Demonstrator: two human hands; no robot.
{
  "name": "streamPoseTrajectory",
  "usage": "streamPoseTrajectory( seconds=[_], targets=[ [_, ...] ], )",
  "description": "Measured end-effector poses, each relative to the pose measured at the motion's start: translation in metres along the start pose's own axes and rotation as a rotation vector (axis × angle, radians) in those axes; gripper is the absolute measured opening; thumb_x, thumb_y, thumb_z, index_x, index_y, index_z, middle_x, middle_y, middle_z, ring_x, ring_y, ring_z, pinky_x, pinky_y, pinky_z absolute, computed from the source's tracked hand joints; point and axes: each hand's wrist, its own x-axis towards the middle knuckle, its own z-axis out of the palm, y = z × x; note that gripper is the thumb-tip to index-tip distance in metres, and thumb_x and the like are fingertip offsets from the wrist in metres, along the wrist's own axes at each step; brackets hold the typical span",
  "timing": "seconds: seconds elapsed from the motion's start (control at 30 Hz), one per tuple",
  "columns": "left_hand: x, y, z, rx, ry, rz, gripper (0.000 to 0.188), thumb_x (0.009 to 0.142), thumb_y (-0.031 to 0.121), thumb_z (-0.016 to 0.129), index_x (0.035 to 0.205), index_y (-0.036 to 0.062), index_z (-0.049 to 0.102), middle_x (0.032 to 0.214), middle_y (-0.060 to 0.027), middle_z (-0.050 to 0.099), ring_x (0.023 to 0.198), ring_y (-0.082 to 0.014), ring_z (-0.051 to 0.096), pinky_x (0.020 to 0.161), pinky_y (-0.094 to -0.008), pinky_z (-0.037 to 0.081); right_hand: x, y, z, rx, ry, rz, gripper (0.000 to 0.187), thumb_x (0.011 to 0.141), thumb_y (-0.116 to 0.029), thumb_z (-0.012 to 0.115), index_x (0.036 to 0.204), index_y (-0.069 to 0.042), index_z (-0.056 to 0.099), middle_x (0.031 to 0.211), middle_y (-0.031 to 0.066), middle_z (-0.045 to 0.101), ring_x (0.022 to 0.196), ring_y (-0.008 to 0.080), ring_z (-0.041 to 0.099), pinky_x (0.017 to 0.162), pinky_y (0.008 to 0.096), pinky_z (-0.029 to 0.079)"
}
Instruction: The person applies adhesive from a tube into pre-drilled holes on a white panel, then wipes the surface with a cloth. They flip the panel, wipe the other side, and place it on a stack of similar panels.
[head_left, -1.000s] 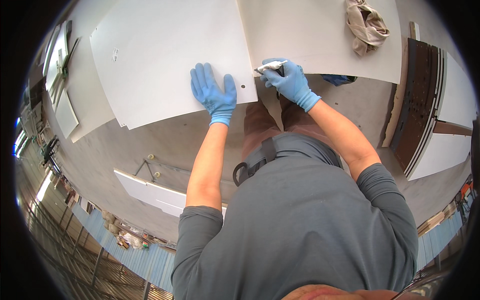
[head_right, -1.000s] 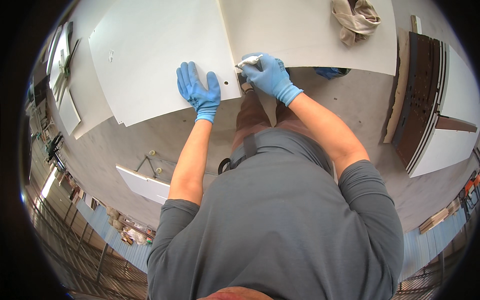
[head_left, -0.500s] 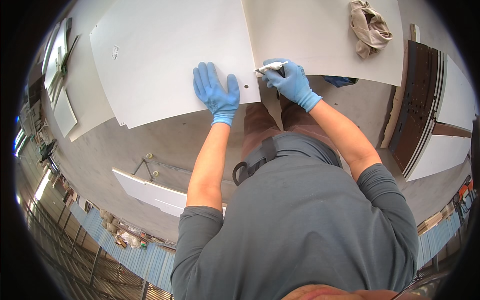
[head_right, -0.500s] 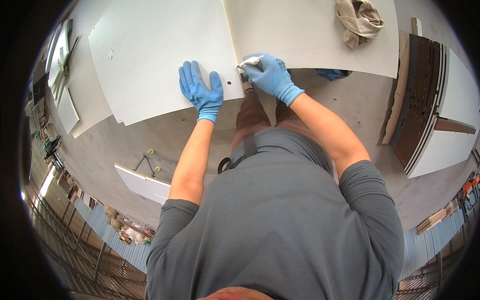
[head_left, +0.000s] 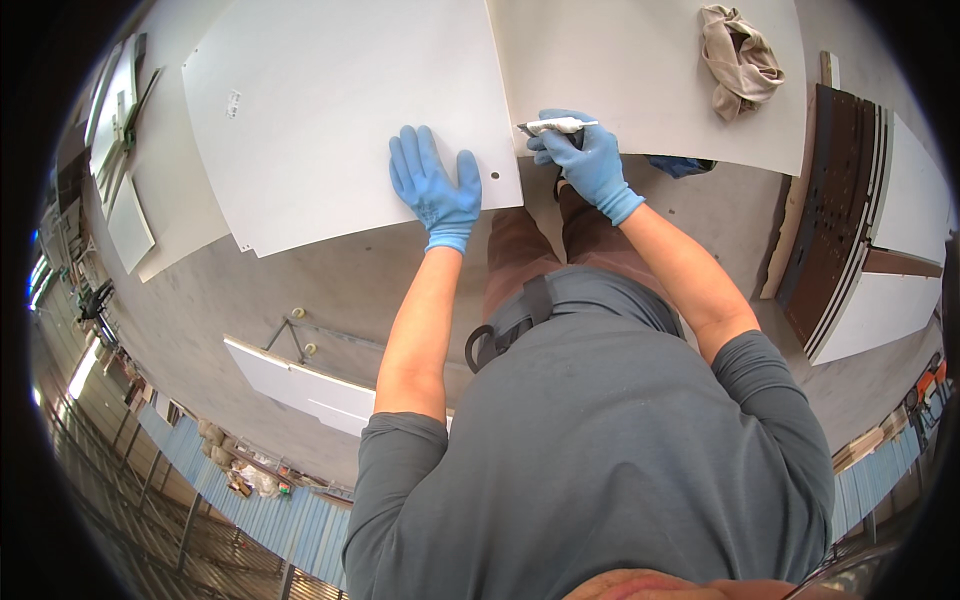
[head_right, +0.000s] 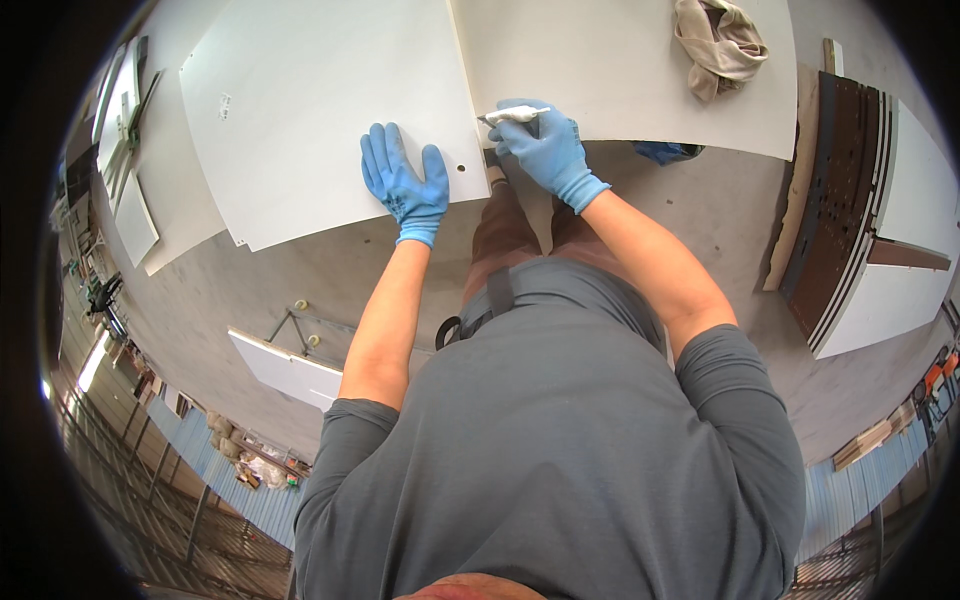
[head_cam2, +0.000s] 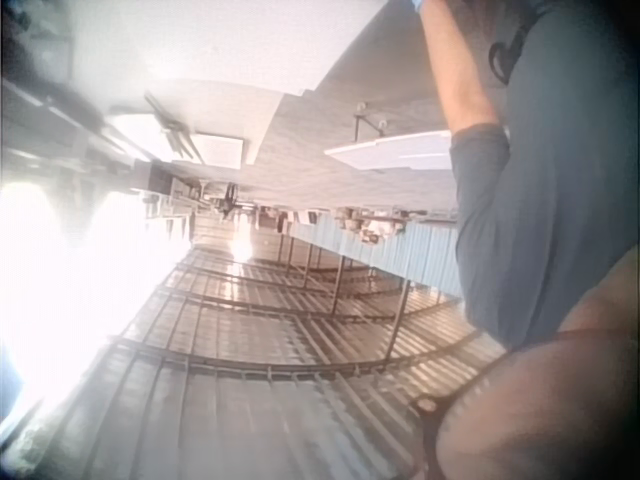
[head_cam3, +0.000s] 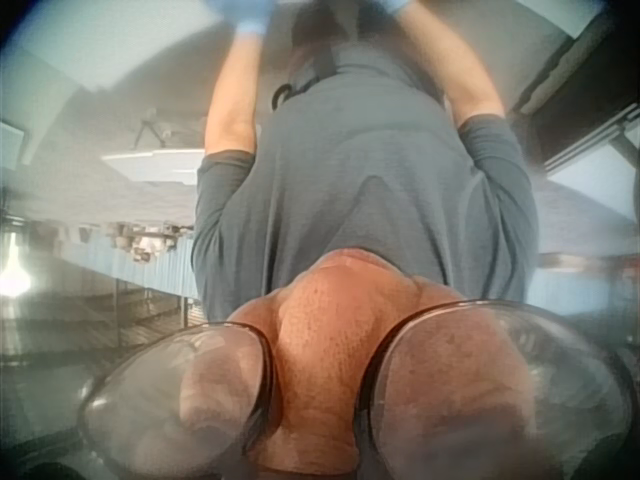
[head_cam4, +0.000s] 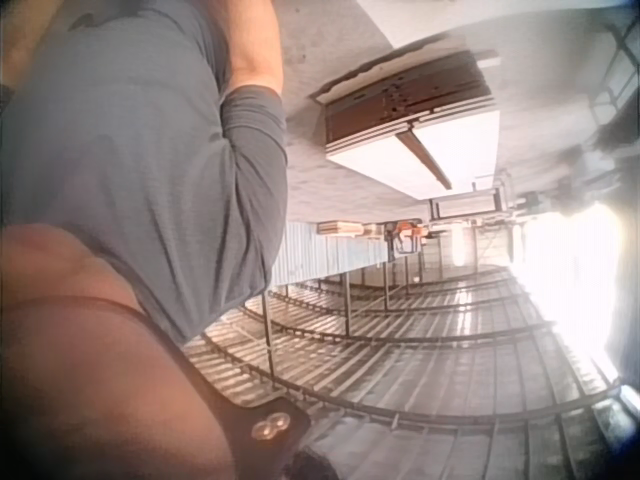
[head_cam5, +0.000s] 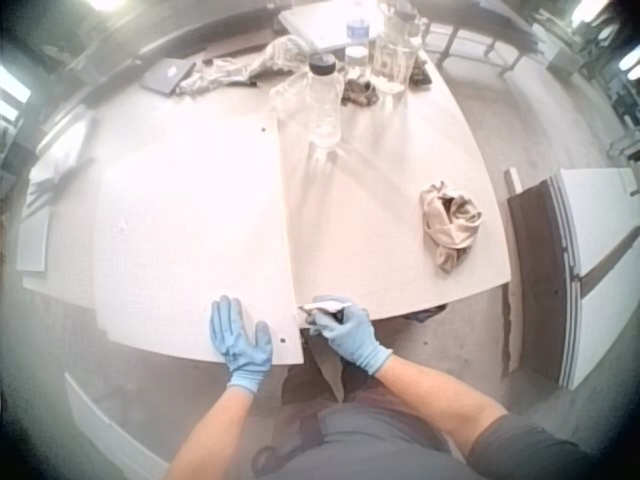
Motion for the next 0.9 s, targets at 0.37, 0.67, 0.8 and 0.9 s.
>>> streamPoseTrajectory(
  seconds=[0.37, 0.67, 0.8, 0.9],
  targets=[
    [-0.002, -0.004, 0.001, 0.055, -0.059, 0.005, 0.074, 0.094, 0.046, 0.061, 0.148, -0.0027, 0.048, 0.156, -0.0248, 0.044, 0.148, -0.0438, 0.035, 0.121, -0.0553, 0.025, 0.009, -0.018, -0.016, 0.016, 0.03, -0.047, 0.027, 0.097, -0.01, 0.069, 0.119, 0.006, 0.066, 0.101, 0.0141, 0.076, 0.084, 0.0176, 0.075, 0.072, 0.0297, 0.063],
    [-0.027, 0.03, -0.088, -0.605, -0.631, 0.346, 0.074, 0.099, 0.06, 0.05, 0.139, -0.002, 0.059, 0.144, -0.0271, 0.057, 0.136, -0.0423, 0.053, 0.116, -0.0538, 0.039, 0.03, -0.046, -0.021, -0.014, -0.004, -0.074, 0.031, 0.099, -0.005, 0.064, 0.125, 0.01, 0.06, 0.108, 0.018, 0.073, 0.092, 0.0216, 0.074, 0.073, 0.033, 0.064],
    [-0.008, -0.004, -0.105, -0.408, -0.336, 0.288, 0.072, 0.101, 0.058, 0.049, 0.139, -0.0025, 0.059, 0.141, -0.0261, 0.059, 0.131, -0.045, 0.056, 0.113, -0.0523, 0.042, 0.058, -0.07, -0.004, -0.146, -0.038, -0.184, 0.028, 0.098, -0.003, 0.066, 0.125, 0.005, 0.065, 0.101, 0.0131, 0.075, 0.084, 0.0159, 0.073, 0.069, 0.0292, 0.063],
    [0.049, -0.055, -0.077, -0.225, -0.086, 0.177, 0.068, 0.101, 0.051, 0.054, 0.143, -0.0025, 0.055, 0.151, -0.027, 0.05, 0.14, -0.0445, 0.047, 0.118, -0.0538, 0.033, 0.085, -0.089, 0.024, -0.312, -0.04, -0.36, 0.027, 0.093, -0.005, 0.069, 0.12, -0.005, 0.071, 0.086, 0.0057, 0.074, 0.066, 0.0109, 0.068, 0.063, 0.0258, 0.056]
  ],
)
